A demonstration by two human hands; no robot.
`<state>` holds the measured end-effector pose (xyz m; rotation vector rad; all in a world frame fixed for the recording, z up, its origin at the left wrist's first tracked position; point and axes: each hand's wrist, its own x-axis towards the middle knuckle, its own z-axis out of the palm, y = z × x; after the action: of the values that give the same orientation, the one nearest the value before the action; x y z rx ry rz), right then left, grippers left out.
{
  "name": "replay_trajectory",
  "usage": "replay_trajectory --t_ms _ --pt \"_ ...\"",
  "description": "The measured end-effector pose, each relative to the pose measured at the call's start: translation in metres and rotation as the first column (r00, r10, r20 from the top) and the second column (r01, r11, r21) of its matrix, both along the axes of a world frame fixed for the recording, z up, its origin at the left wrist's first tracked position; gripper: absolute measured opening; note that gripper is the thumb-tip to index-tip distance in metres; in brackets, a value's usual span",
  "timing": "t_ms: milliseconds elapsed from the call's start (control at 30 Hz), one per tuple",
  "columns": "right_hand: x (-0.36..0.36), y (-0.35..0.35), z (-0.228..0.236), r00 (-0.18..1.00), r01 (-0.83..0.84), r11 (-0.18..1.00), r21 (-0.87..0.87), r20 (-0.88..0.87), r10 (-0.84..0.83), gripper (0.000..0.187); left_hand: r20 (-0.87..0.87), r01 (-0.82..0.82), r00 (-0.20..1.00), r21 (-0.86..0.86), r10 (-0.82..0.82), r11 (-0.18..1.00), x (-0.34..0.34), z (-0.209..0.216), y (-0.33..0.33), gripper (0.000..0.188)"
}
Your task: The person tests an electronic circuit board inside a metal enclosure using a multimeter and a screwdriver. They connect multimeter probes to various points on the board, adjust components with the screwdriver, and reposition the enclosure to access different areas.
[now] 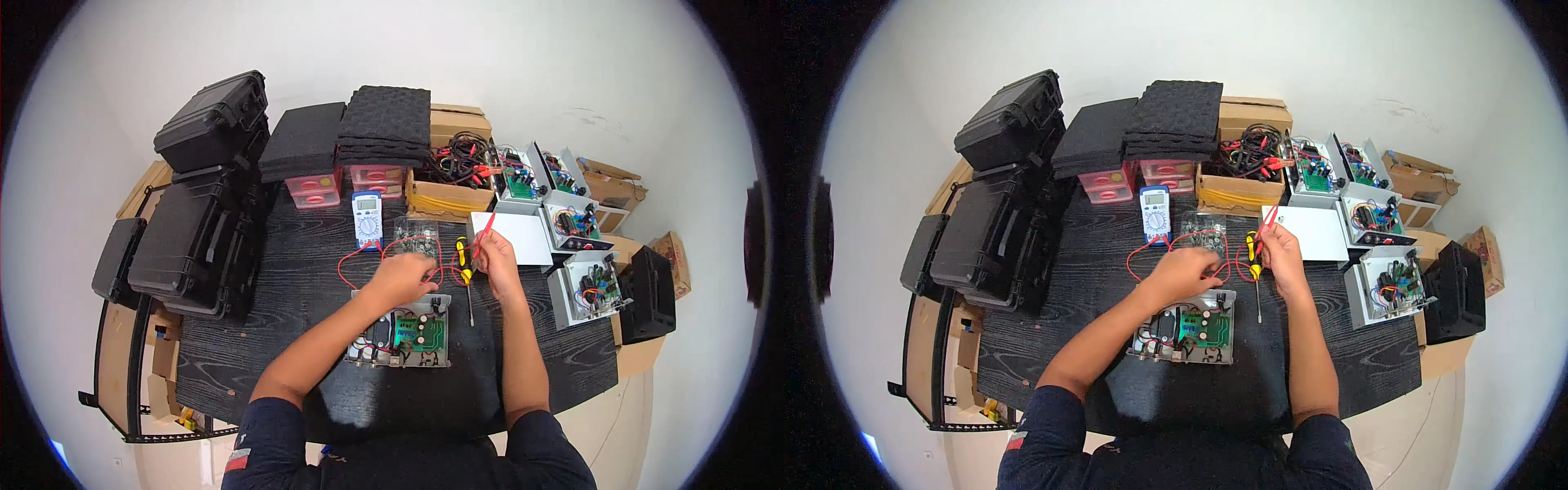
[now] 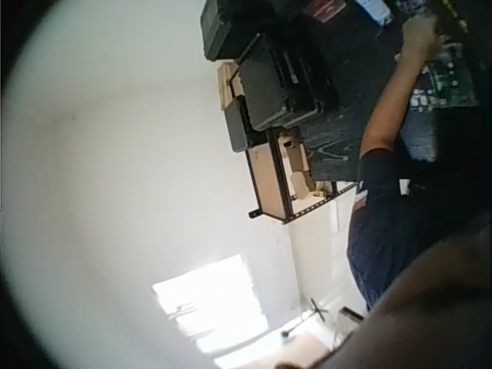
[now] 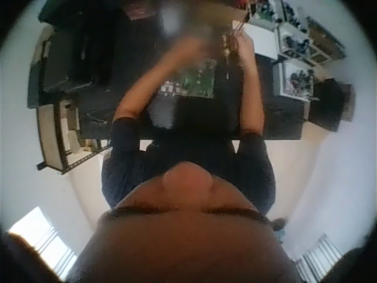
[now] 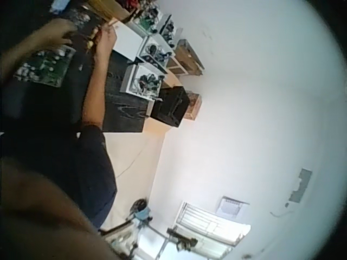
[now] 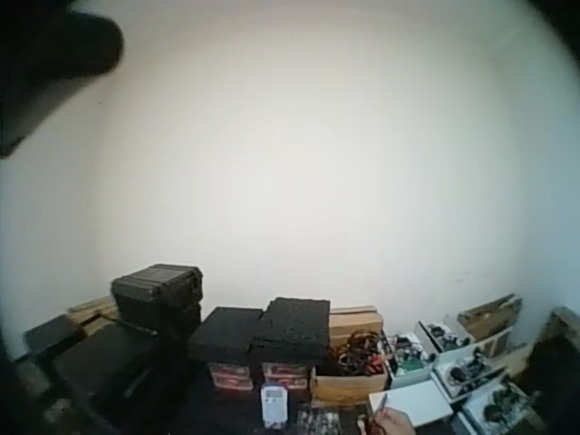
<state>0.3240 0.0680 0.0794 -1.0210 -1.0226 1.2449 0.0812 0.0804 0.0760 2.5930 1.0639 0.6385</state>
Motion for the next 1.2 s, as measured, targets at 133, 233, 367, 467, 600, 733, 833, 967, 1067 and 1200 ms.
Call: replay_trajectory --t_ms 133,233,367,467,600,733,833,967,1067,1200 --pt "-0.002 0.003 0.0 1.0 -0.013 1.0 0.019 -0.014 0.013 0.019 -0.163 0.175 0.968 -0.114 -0.192 0.978 0.009 -0.034 0.034 0.02" --pt "0.001 0.004 -0.003 1.0 0.004 1.0 0.024 -0.017 -0.004 0.02 -0.365 0.146 0.913 -0.124 -0.182 0.981 0.016 -0.037 0.046 0.023" --pt "0.004 0.003 -0.001 1.0 0.022 1.0 0.014 0.0 -0.022 0.021 -0.514 0.045 0.852 -0.108 -0.095 0.993 0.027 -0.032 0.044 0.02" --pt "0.002 0.002 0.001 0.999 0.04 0.999 0.024 0.03 -0.041 0.023 -0.413 0.119 0.897 -0.119 -0.158 0.986 0.02 -0.026 0.043 0.014" --pt "0.005 0.004 0.002 0.995 0.074 0.996 0.043 0.063 -0.077 0.027 0.064 0.252 0.968 -0.18 -0.245 0.951 -0.003 0.002 0.042 0.009" --pt "0.006 0.003 0.003 0.988 0.151 0.988 0.011 -0.038 -0.151 0.032 0.361 0.203 0.928 -0.271 -0.096 0.941 -0.025 0.022 0.032 0.009" --pt "0.009 0.006 -0.003 0.977 0.187 0.982 -0.01 -0.108 -0.187 0.032 0.387 0.2 0.915 -0.189 -0.114 0.961 -0.039 0.035 0.025 0.009" --pt "0.007 0.006 -0.005 0.966 0.162 0.987 -0.011 -0.2 -0.161 0.03 0.387 0.058 0.922 -0.162 0.01 0.985 -0.049 0.039 0.02 0.011" --pt "0.006 0.006 -0.005 0.966 0.147 0.989 -0.005 -0.215 -0.145 0.029 0.338 -0.019 0.941 0.125 -0.025 0.992 -0.049 0.036 0.023 0.011" --pt "0.007 0.007 -0.008 0.958 0.156 0.988 -0.014 -0.24 -0.155 0.027 0.257 -0.092 0.966 0.315 0.009 0.945 -0.046 0.036 0.02 0.008"
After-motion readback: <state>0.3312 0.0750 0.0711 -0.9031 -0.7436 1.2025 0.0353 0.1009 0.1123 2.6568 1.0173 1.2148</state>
